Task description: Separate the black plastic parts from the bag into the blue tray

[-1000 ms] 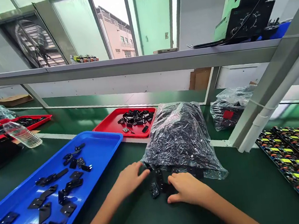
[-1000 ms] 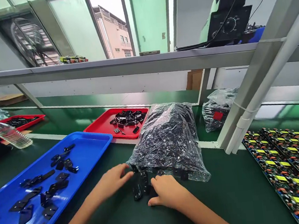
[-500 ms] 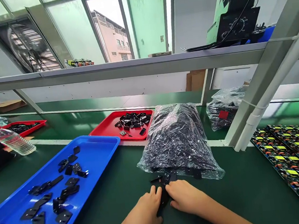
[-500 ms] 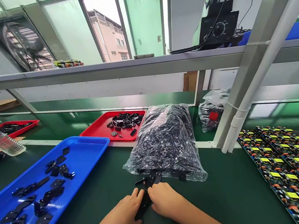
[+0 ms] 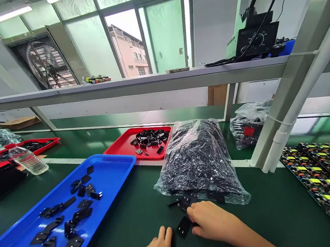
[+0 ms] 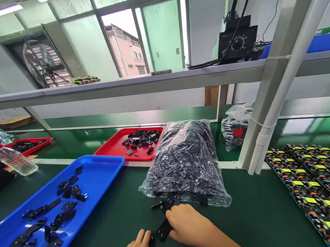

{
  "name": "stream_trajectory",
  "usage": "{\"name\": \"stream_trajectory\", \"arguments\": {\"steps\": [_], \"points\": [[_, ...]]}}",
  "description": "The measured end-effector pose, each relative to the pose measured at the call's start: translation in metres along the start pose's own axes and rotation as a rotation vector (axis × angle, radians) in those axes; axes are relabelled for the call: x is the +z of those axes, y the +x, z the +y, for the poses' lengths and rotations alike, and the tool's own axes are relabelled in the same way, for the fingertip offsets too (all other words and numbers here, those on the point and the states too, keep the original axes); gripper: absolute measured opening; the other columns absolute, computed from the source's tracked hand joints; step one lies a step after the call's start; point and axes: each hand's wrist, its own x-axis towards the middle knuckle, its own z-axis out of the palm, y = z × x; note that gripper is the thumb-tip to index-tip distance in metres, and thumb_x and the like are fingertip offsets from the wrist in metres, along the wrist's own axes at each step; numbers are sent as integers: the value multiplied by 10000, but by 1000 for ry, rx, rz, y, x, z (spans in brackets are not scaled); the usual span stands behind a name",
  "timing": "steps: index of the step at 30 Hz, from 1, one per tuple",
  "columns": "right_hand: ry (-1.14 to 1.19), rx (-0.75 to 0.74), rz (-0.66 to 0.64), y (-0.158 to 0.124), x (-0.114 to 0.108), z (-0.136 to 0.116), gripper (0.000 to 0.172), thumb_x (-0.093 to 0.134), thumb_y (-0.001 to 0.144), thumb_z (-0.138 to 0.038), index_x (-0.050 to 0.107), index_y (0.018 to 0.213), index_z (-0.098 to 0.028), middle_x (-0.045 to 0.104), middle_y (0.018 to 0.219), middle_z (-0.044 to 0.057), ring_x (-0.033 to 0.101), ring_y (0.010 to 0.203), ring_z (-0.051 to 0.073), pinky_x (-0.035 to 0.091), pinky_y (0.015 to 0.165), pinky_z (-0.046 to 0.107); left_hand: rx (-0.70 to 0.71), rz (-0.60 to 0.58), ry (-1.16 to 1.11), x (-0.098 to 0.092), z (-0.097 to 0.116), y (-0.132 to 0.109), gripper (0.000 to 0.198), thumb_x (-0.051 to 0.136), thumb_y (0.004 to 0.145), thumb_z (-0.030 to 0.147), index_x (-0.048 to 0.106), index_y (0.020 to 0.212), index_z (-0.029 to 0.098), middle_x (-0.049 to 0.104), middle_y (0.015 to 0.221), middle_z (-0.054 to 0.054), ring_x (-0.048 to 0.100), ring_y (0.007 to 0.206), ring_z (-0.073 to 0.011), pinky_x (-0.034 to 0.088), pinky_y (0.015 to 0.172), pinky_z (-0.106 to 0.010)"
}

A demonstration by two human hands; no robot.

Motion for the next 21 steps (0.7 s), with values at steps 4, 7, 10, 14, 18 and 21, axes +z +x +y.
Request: {"name": "stream_trajectory", "arguments": {"steps": [4,7,10,14,18,21], "points": [[96,31,70,-8,-12,9,60,569,758,-227,539,791,-187,633,836,24,579,733,171,271,546,249,162,-12,-496,-40,-10,17,294,417,735,160,619,947,184,631,899,-87,615,825,-255,455,724,-353],[204,50,121,-15,-24,19,96,587,748,-222,494,751,-200,603,795,-14,534,693,136,246,532,229,284,-429,-1106,-63,-21,44,297,455,726,185,593,989,183,609,759,-35,592,592,-175,459,580,-309],[287,68,190,-21,-36,29,113,586,773,-250,479,766,-213,581,784,-35,501,681,120,256,546,216,376,-470,-1734,-66,-20,77,342,491,792,217,547,1129,193,639,896,-59,625,708,-161,481,673,-312],[314,128,308,-21,-42,40,103,555,816,-288,485,791,-216,572,787,-33,491,700,127,285,584,222,220,-148,-2178,-51,1,114,124,548,792,114,603,897,147,638,1089,-91,632,928,-178,464,822,-288],[375,160,364,-9,-34,43,81,567,807,-269,508,822,-216,575,802,-26,509,715,130,311,597,222,147,-107,-2232,-34,18,125,74,552,810,127,587,745,130,652,1079,-107,646,880,-176,467,837,-297],[399,163,374,3,-24,39,68,563,805,-247,521,846,-213,582,822,-20,520,700,126,330,610,227,208,-129,-2243,-26,18,119,49,573,798,121,611,811,149,672,1018,-80,645,875,-201,464,851,-364]]}}
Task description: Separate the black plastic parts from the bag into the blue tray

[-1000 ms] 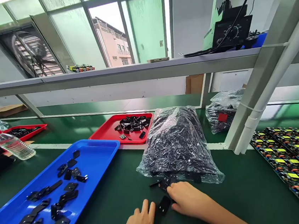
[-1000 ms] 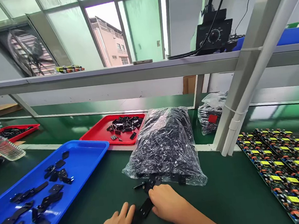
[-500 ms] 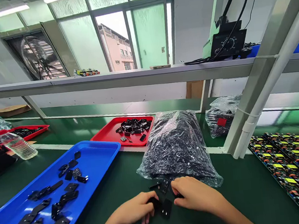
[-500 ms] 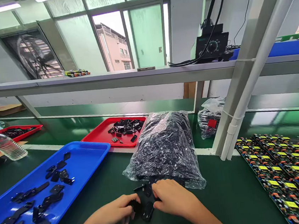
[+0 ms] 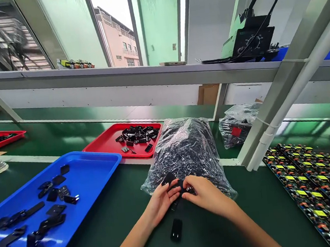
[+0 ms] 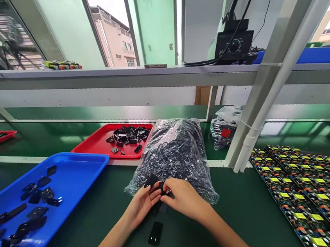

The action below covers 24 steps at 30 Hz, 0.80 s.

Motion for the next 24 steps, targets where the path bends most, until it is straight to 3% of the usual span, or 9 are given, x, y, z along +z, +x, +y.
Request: {"name": "stream_trajectory", "arguments": {"steps": [3,7,9,14,18,21,24], "points": [[-32,-1,12,5,12,-1,60,560,801,-220,522,847,-210,586,847,-14,539,727,132,345,628,235,-26,-109,-56,-1,-1,-8,90,569,803,127,630,854,170,674,997,-56,621,923,-194,439,887,-386],[-94,19,41,6,20,0,85,555,807,-208,520,885,-207,588,901,0,568,800,148,382,676,251,-114,-220,-118,3,0,-11,299,484,874,359,617,1046,155,639,1086,-96,575,1005,-203,396,938,-383],[-129,12,53,6,23,1,90,534,825,-207,518,913,-204,584,924,9,574,826,155,396,691,258,-119,-191,-121,5,-1,-11,307,465,882,359,604,1079,169,648,1062,-82,580,988,-191,384,947,-377],[-238,-19,71,6,36,0,104,512,852,-224,523,952,-200,571,939,25,577,822,161,410,665,263,-131,-154,-136,9,-4,-13,209,454,834,156,641,924,137,678,914,-56,612,808,-153,419,870,-323],[-311,-90,93,6,46,-5,108,534,848,-234,538,947,-189,566,913,30,568,791,162,415,669,271,-128,-140,-219,13,-3,-17,254,425,833,221,647,857,101,673,807,-69,609,711,-162,460,771,-317],[-310,-134,114,5,45,-8,99,524,860,-239,547,939,-184,570,895,34,561,772,158,414,665,268,-152,-69,-246,14,-1,-18,285,427,867,291,639,830,106,669,779,-67,613,695,-164,472,700,-300],[-303,-144,137,4,41,-8,92,505,875,-250,549,911,-177,571,881,41,556,753,155,413,649,264,-174,0,-255,13,1,-16,266,417,874,250,612,749,119,659,729,-56,609,655,-150,477,681,-294]]}}
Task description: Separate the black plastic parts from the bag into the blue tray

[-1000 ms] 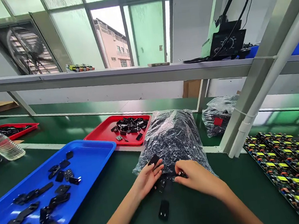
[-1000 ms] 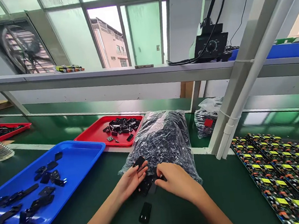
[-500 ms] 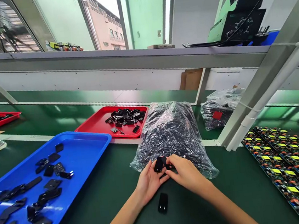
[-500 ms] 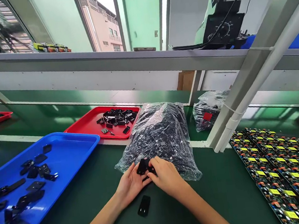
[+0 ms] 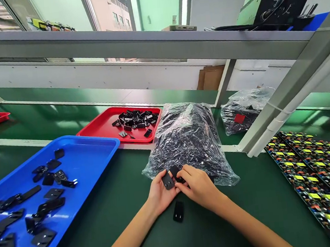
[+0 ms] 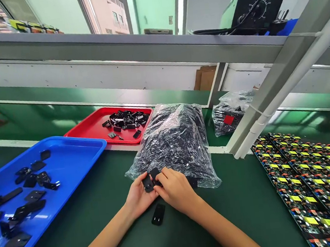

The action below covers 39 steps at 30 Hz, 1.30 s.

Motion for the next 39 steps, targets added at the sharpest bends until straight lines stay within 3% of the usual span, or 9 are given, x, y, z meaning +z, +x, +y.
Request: {"name": "stream_trajectory", "arguments": {"steps": [4,9,15,19,23,27,29,35,39], "points": [[-22,-3,11,0,3,3,92,492,885,-246,545,897,-172,572,901,53,559,790,165,422,662,265,-19,-71,12,-3,3,2,247,387,862,186,621,881,109,667,772,-74,635,742,-176,479,739,-316],[-1,19,-45,1,6,6,113,501,877,-254,537,955,-182,557,964,66,556,880,181,440,694,270,-83,-190,-4,-3,9,1,448,386,892,388,531,1181,78,667,997,-137,620,947,-238,428,898,-393],[181,65,-121,-3,-22,13,91,485,872,-240,537,939,-206,553,946,19,561,823,139,423,672,246,-74,-247,7,-7,21,2,650,328,899,464,301,1372,19,521,1279,-225,473,1211,-294,298,1031,-441],[152,10,-370,-12,-25,3,148,590,821,-342,560,863,-204,597,846,-7,572,746,139,395,624,241,-65,-295,20,-10,27,4,741,334,886,511,229,1398,-14,445,1342,-258,388,1281,-316,260,1057,-428],[-53,-78,-550,-20,-3,-20,249,635,782,-383,584,898,-168,633,877,46,608,793,200,396,600,262,-62,-296,26,-14,30,6,763,332,885,521,216,1400,-30,424,1355,-269,360,1296,-327,254,1062,-422],[-137,-124,-542,-20,10,-26,126,522,854,-246,590,879,-142,636,869,71,616,771,197,386,576,268,-57,-277,26,-14,29,6,756,335,888,512,203,1407,-22,432,1352,-261,379,1286,-318,281,1051,-410],[-106,-126,-512,-19,6,-22,161,441,884,-181,591,832,-152,631,830,59,613,749,173,384,590,264,-63,-268,21,-13,28,5,748,340,888,507,198,1413,-7,430,1359,-250,390,1280,-316,289,1046,-409],[-99,-92,-541,-17,0,-17,202,622,788,-329,586,896,-162,627,919,54,606,833,209,403,603,264,-65,-259,24,-14,24,7,746,355,887,494,208,1408,-19,437,1353,-252,409,1265,-320,308,1036,-405],[-159,-114,-536,-18,10,-21,152,572,812,-243,589,919,-135,634,898,74,607,797,210,405,592,270,-23,-197,20,-14,25,8,710,361,895,447,199,1412,-12,504,1297,-241,460,1229,-299,338,1015,-381]]}}
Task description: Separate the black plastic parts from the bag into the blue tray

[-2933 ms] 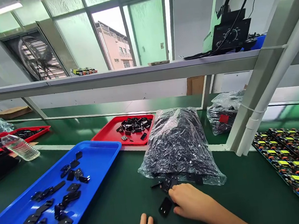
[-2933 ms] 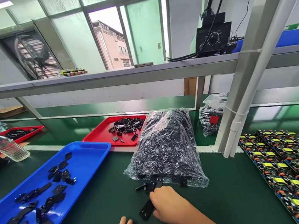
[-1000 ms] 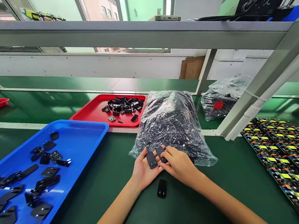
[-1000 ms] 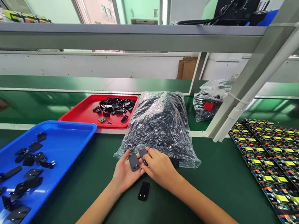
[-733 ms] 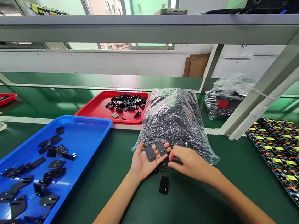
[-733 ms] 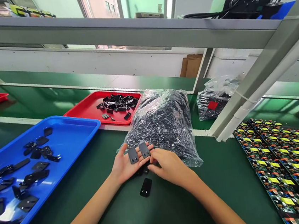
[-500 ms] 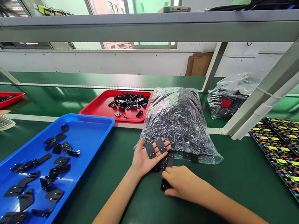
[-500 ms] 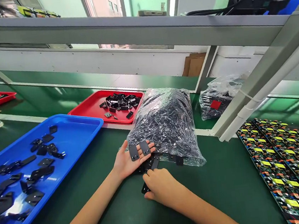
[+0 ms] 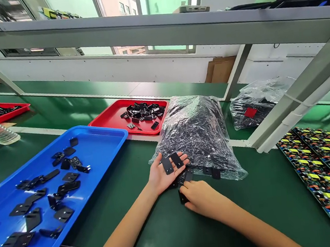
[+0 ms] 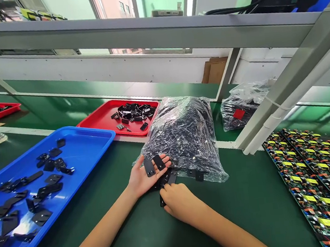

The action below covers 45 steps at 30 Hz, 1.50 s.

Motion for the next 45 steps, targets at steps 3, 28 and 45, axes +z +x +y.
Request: {"name": "stream_trajectory", "arguments": {"steps": [3,28,45], "points": [[107,-10,92,-1,-5,8,133,485,855,-203,606,871,-150,641,861,58,600,772,179,400,628,259,11,27,3,2,0,0,702,373,893,432,209,1405,-20,530,1268,-240,480,1211,-296,346,1009,-377],[714,275,347,1,-27,69,139,535,780,-210,628,685,-168,610,605,-12,537,560,107,365,534,209,-337,-98,214,5,-19,-3,564,322,906,452,562,1167,13,604,1170,-227,528,1140,-360,304,982,-426],[477,209,201,-5,-22,67,212,467,872,-301,639,878,-176,632,754,13,564,670,137,390,598,236,70,93,49,20,5,-9,583,371,883,312,303,1379,11,514,1301,-208,475,1213,-309,342,1033,-433]]}}
